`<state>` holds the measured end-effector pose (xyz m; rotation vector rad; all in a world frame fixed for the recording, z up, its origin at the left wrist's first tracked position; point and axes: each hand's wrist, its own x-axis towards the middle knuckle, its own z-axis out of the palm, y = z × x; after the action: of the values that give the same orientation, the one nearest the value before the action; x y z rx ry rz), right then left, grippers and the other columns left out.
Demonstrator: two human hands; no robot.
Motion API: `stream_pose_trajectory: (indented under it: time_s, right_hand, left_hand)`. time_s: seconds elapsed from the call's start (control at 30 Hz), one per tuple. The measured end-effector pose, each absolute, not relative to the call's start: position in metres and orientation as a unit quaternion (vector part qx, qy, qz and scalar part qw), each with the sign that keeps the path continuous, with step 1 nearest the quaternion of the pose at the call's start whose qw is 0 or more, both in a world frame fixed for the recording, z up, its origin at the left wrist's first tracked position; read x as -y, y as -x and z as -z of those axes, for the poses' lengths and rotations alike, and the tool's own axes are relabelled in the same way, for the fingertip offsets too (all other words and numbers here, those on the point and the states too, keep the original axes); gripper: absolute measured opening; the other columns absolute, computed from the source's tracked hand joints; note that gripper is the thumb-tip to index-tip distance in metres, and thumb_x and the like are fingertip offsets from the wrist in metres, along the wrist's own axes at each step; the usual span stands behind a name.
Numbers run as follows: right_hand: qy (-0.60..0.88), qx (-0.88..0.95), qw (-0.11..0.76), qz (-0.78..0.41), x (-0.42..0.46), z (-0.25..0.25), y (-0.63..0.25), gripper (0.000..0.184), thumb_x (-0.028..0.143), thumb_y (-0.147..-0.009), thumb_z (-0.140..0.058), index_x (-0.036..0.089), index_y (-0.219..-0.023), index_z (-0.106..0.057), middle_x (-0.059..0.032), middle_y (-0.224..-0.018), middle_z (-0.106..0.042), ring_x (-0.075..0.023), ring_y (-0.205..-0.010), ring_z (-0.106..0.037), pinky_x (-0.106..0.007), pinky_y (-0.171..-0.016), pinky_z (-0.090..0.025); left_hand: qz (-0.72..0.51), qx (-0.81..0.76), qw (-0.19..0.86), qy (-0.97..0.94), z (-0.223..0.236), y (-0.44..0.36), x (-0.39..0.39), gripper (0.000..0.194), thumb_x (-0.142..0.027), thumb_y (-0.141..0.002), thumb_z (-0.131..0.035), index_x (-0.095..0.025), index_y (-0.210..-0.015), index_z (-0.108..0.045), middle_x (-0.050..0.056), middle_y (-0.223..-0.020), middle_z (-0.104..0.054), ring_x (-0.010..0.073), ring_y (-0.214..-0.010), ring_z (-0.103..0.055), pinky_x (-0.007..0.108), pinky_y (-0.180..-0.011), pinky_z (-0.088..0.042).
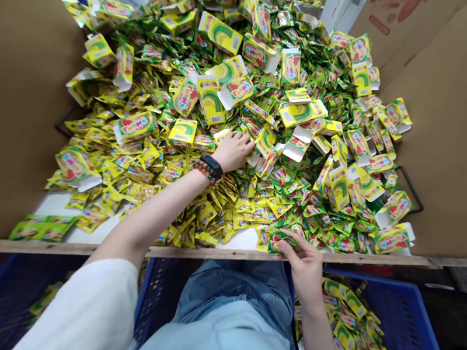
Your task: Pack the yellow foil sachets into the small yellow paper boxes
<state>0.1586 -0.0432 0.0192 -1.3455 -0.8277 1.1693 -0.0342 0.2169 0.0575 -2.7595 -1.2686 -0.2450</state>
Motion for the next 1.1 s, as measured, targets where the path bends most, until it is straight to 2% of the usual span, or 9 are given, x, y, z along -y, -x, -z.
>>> stream_pose_trajectory:
  time_s: [0.2,0.3,0.37,0.47,0.6,0.67,0.8,1.0,1.1]
  right_hand:
    - [0.577,0.357,0.567,-0.467,0.044,-0.019,-0.166,0.028,0.036,-0.072,-0.078,0.021,-0.096,-0.076,-0.0019,-0.078,-0.076,-0.015,-0.058,-0.066,-0.03,-0.052,-0.062]
    - [0.592,0.335,0.6,-0.421,0.041,-0.02,-0.169,0.029,0.036,-0.073,-0.078,0.02,-0.097,-0.073,-0.0008,-0.073,-0.074,-0.0155,-0.059,-0.067,-0.03,-0.056,-0.061]
    - [0.592,0.316,0.63,-0.39,0.038,-0.024,-0.167,0.03,0.036,-0.074,-0.077,0.02,-0.098,-0.071,-0.0005,-0.072,-0.073,-0.0156,-0.063,-0.068,-0.029,-0.06,-0.06]
    - [0.578,0.309,0.666,-0.356,0.036,-0.036,-0.16,0.031,0.039,-0.077,-0.075,0.022,-0.102,-0.067,-0.0015,-0.077,-0.073,-0.016,-0.069,-0.069,-0.028,-0.062,-0.058]
    - [0.555,0.359,0.666,-0.345,0.034,-0.052,-0.154,0.026,0.042,-0.081,-0.069,0.025,-0.101,-0.066,-0.0024,-0.083,-0.072,-0.0158,-0.069,-0.068,-0.028,-0.061,-0.057]
    - [0.553,0.419,0.632,-0.344,0.031,-0.057,-0.156,0.021,0.038,-0.082,-0.069,0.025,-0.099,-0.068,-0.0032,-0.089,-0.071,-0.0172,-0.075,-0.068,-0.029,-0.063,-0.056]
    - [0.569,0.583,0.491,-0.31,0.024,-0.063,-0.171,0.014,0.029,-0.086,-0.064,0.025,-0.098,-0.072,-0.004,-0.098,-0.068,-0.0203,-0.096,-0.064,-0.032,-0.08,-0.053]
    - [0.635,0.689,0.275,-0.218,0.027,-0.072,-0.168,0.02,0.02,-0.089,-0.057,0.026,-0.099,-0.073,-0.0042,-0.088,-0.063,-0.0195,-0.079,-0.063,-0.031,-0.073,-0.049]
    - [0.644,0.709,0.249,-0.144,0.03,-0.067,-0.15,0.025,0.018,-0.088,-0.056,0.026,-0.108,-0.069,-0.0058,-0.089,-0.066,-0.021,-0.077,-0.063,-0.031,-0.071,-0.049]
  left_hand:
    - [0.124,0.394,0.053,0.909,-0.055,0.045,-0.199,0.03,-0.022,-0.078,-0.058,-0.013,-0.106,-0.058,0.019,-0.117,-0.057,0.0361,-0.114,-0.049,0.053,-0.098,-0.032]
    - [0.152,0.354,0.012,0.923,-0.065,0.055,-0.169,0.024,-0.021,-0.079,-0.052,-0.016,-0.102,-0.055,0.014,-0.11,-0.06,0.0316,-0.115,-0.05,0.054,-0.105,-0.027]
    - [0.171,0.342,-0.021,0.924,-0.068,0.057,-0.141,0.023,-0.021,-0.078,-0.051,-0.017,-0.101,-0.052,0.011,-0.105,-0.06,0.0283,-0.107,-0.055,0.052,-0.104,-0.031]
    - [0.228,0.33,-0.069,0.914,-0.062,0.053,-0.093,0.036,-0.024,-0.077,-0.054,-0.016,-0.111,-0.046,0.015,-0.115,-0.056,0.0292,-0.108,-0.054,0.049,-0.096,-0.041]
    - [0.285,0.317,-0.122,0.896,-0.043,0.038,-0.041,0.068,-0.021,-0.078,-0.054,-0.015,-0.139,-0.025,0.018,-0.124,-0.053,0.0294,-0.112,-0.054,0.046,-0.09,-0.048]
    - [0.303,0.347,-0.145,0.876,-0.032,0.029,-0.024,0.074,-0.019,-0.077,-0.056,-0.016,-0.143,-0.023,0.016,-0.121,-0.056,0.0286,-0.109,-0.056,0.043,-0.088,-0.05]
    - [0.352,0.409,-0.167,0.825,-0.008,0.01,-0.003,0.066,-0.016,-0.073,-0.061,-0.02,-0.135,-0.039,0.011,-0.115,-0.062,0.0266,-0.103,-0.061,0.039,-0.085,-0.053]
    - [0.397,0.437,-0.14,0.795,0.022,-0.016,0.022,0.059,-0.018,-0.075,-0.064,-0.017,-0.131,-0.045,0.011,-0.109,-0.066,0.026,-0.097,-0.065,0.04,-0.082,-0.055]
    - [0.445,0.444,-0.131,0.767,0.025,-0.02,0.026,0.054,-0.022,-0.081,-0.062,-0.017,-0.132,-0.046,0.012,-0.109,-0.067,0.0243,-0.098,-0.067,0.039,-0.085,-0.055]
